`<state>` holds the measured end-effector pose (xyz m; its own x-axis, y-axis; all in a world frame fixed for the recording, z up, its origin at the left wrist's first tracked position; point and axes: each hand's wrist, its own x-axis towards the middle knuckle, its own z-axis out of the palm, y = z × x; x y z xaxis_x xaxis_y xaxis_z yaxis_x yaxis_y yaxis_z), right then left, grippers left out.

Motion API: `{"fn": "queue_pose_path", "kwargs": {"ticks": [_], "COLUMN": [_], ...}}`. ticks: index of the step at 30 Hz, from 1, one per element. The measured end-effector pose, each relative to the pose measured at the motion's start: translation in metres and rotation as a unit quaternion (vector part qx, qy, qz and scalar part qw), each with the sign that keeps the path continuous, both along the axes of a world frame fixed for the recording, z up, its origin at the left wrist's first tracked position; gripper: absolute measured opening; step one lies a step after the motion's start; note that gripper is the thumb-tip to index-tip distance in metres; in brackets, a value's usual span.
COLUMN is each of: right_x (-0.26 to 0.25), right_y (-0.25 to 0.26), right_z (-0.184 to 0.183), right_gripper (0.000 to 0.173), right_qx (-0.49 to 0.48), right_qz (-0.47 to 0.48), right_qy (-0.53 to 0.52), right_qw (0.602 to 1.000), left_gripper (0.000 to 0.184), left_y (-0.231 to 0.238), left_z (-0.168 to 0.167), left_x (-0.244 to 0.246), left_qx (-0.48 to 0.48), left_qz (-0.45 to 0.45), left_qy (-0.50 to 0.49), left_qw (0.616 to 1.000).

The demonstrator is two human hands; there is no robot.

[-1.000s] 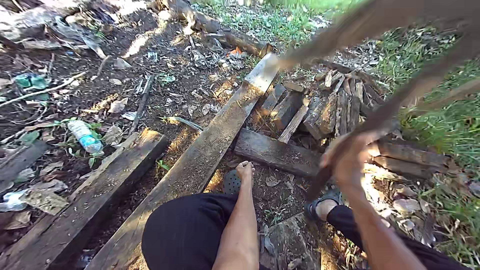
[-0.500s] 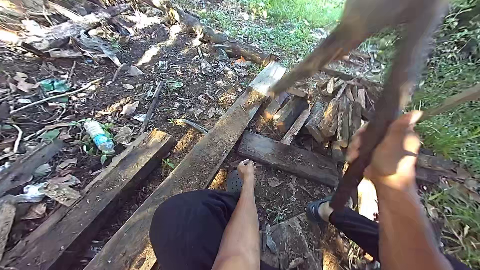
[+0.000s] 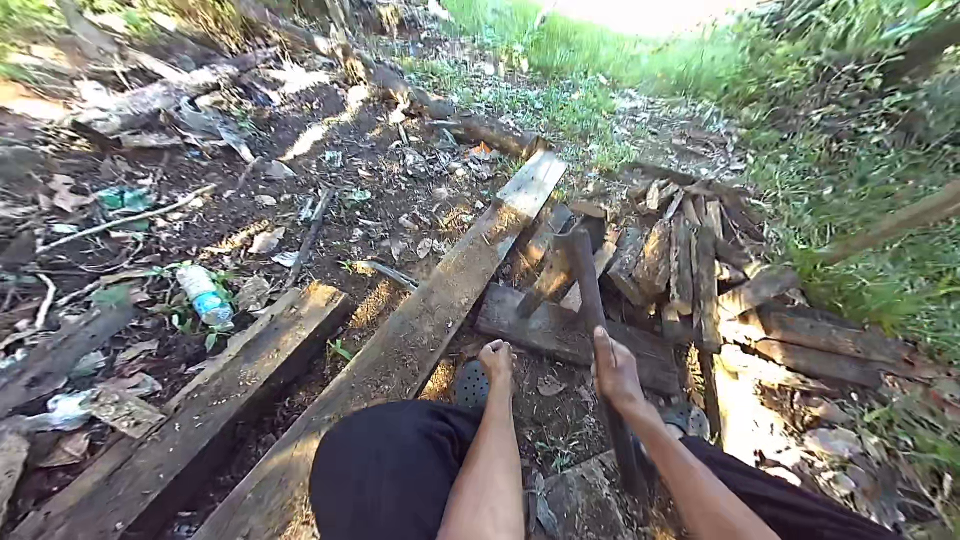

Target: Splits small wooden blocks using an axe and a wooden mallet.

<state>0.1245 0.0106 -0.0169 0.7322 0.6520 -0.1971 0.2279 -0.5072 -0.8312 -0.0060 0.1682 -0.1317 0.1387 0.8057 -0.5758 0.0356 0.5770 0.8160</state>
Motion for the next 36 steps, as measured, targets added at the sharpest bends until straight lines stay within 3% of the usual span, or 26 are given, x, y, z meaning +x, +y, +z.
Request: {"fn": "queue_pose_path", "kwargs": {"ticks": [5,9,14,16,17,18,20,22,23,25,30,33,36], "right_x": [0.006,0.009,0.039,0.041,0.03,0.017,0.007,0.006,0.003,-0.001,0.01,0.018,0.029], "right_y": [-0.001,-0.005,0.02,0.026,0.023,0.014,0.002,-0.008,-0.008,-0.003,-0.008,-0.009,-0.016], "right_z": [0.084,0.173,0.275,0.274,0.257,0.223,0.109,0.003,-0.019,-0.014,0.073,0.141,0.208], "right_gripper": [0.076,0.072,0.059,0.056,0.058,0.061,0.078,0.08,0.078,0.075,0.075,0.076,0.064], "right_qx": [0.074,0.206,0.439,0.443,0.391,0.301,0.121,0.004,-0.016,-0.005,0.047,0.138,0.261], "right_qz": [-0.04,-0.063,-0.003,0.014,0.001,0.004,0.017,0.025,0.017,-0.007,-0.07,-0.086,-0.038], "right_qy": [0.088,0.03,-0.057,-0.064,-0.054,-0.037,0.025,0.038,0.034,0.039,0.127,0.085,0.005], "right_qw": [0.993,0.976,0.897,0.894,0.919,0.953,0.992,0.999,0.999,0.999,0.988,0.983,0.965], "left_gripper": [0.027,0.029,0.029,0.027,0.027,0.028,0.029,0.028,0.027,0.028,0.029,0.028,0.029], "left_y": [0.004,0.004,0.003,0.0,-0.002,-0.004,-0.005,-0.01,-0.006,0.001,-0.001,-0.001,-0.002], "left_z": [0.002,0.01,-0.003,-0.012,-0.017,-0.022,-0.023,-0.018,-0.014,-0.004,-0.004,0.003,0.003], "left_x": [-0.009,-0.003,0.007,0.008,0.008,0.007,0.005,0.003,0.002,-0.002,-0.01,-0.002,0.004], "left_qx": [0.001,0.0,-0.01,-0.02,-0.026,-0.029,-0.026,-0.019,-0.01,0.005,0.002,-0.004,-0.014], "left_qz": [0.017,0.019,0.003,-0.001,-0.003,-0.005,-0.008,-0.007,-0.003,-0.003,0.011,0.016,0.002], "left_qy": [0.005,-0.003,-0.001,0.008,0.013,0.016,0.015,0.009,0.006,0.01,0.004,0.004,0.014], "left_qw": [1.0,1.0,1.0,1.0,1.0,0.999,1.0,1.0,1.0,1.0,1.0,1.0,1.0]}}
